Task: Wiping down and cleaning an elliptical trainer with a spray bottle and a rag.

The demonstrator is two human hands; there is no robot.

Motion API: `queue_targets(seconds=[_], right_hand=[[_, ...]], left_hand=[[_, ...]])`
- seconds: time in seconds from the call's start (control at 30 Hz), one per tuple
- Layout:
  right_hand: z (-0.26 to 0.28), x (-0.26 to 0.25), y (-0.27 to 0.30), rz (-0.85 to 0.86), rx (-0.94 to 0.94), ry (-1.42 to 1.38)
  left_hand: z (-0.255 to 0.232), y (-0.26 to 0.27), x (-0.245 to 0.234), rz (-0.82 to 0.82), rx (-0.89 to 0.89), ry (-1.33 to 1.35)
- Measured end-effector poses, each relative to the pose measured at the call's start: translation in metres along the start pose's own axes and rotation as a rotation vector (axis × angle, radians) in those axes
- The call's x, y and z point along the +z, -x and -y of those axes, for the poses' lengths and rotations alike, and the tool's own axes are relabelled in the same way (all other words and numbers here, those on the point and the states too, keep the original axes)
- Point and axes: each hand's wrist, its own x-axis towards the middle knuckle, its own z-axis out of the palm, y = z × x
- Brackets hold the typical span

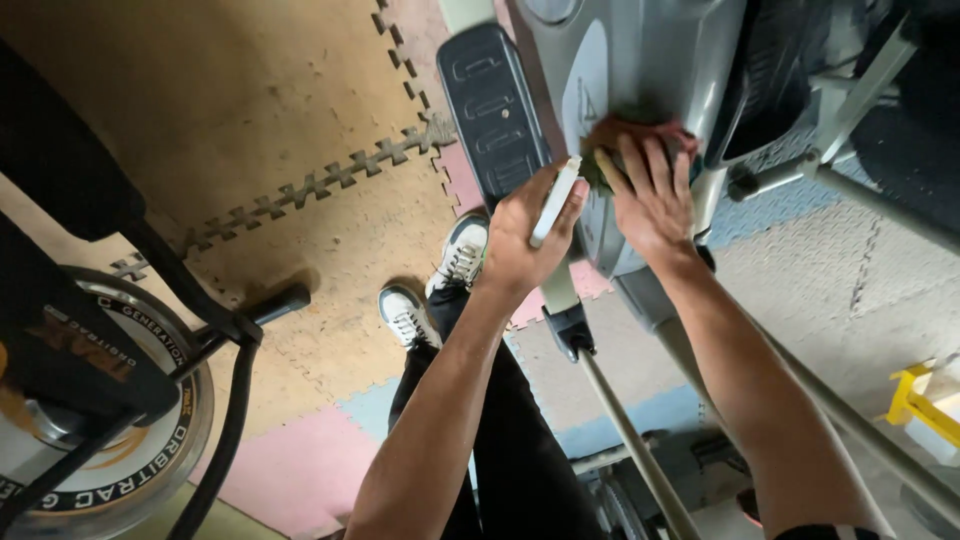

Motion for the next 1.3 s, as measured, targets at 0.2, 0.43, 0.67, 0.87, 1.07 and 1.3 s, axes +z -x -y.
queue_targets(seconds=[0.2, 0.43, 0.67, 0.87, 1.07, 1.3], right_hand=[[-0.045, -0.074, -0.164, -0.078, -0.067, 0.049], [-0.056, -0.119, -0.244, 0.3, 0.12, -0.199], [-0.033, -0.079, -0.142, 0.057, -0.018, -0.073], [-0.048, -0.079, -0.215, -0.116, -0.044, 0.098], [-0.074, -0.113, -0.392, -0.056, 0.07, 0.003], [-0.088, -0.144, -0.51, 0.327, 0.072, -0.351]], left_hand=[[-0.019, -0.017, -0.003, 0.0, -0.016, -0.017], [-0.049, -0.038, -0.007, -0.077, 0.034, -0.047], [-0.082, -0.074, -0.037, -0.07, 0.088, 0.01], [-0.089, -0.118, -0.066, -0.065, 0.097, 0.044], [-0.108, -0.171, -0.105, -0.089, 0.053, 0.02], [-0.145, -0.228, -0.15, -0.079, -0.008, -0.022]])
